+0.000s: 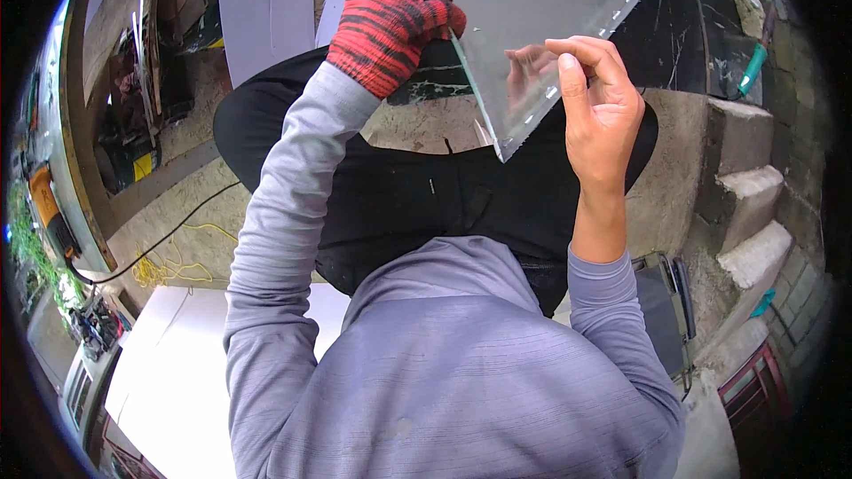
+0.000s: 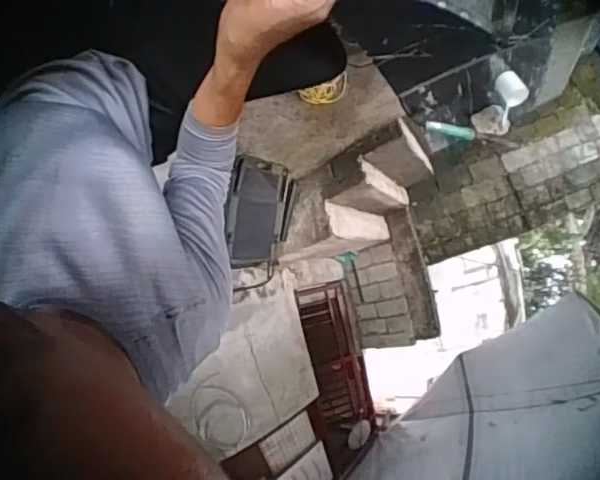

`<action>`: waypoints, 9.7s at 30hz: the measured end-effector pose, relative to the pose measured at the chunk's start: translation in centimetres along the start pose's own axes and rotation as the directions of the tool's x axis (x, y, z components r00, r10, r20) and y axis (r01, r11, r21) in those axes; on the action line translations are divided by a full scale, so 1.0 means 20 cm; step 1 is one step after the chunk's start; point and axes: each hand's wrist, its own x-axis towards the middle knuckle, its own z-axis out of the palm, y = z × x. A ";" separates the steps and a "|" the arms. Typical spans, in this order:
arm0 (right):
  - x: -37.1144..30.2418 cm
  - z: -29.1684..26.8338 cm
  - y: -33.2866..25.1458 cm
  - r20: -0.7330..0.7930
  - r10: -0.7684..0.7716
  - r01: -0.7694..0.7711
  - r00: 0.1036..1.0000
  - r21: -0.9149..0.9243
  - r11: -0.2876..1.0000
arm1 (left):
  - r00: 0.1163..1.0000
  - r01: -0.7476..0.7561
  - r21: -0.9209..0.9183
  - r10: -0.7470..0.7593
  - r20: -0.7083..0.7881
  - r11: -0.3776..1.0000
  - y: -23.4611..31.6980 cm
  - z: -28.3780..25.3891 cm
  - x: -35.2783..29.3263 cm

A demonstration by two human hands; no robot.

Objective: Soldering a triangular metal sign component at a workbench.

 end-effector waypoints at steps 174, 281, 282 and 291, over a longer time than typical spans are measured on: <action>0.27 -0.13 0.00 0.334 0.180 -0.172 0.925 -0.055 0.984 | 0.863 -0.506 0.198 0.494 0.107 0.840 0.07 -0.05 0.06; -0.22 -0.92 -0.52 0.391 0.416 -0.190 0.821 -0.500 0.845 | 0.875 -0.482 0.228 0.480 0.066 0.846 0.03 -0.04 0.03; -0.22 -0.91 -0.53 0.408 0.421 -0.187 0.810 -0.500 0.845 | 0.867 -0.495 0.221 0.493 0.066 0.841 0.03 -0.04 0.03; -0.16 -0.88 -0.53 0.473 0.388 -0.137 0.791 -0.481 0.866 | 0.834 -0.543 0.283 0.547 0.074 0.790 0.04 -0.06 0.04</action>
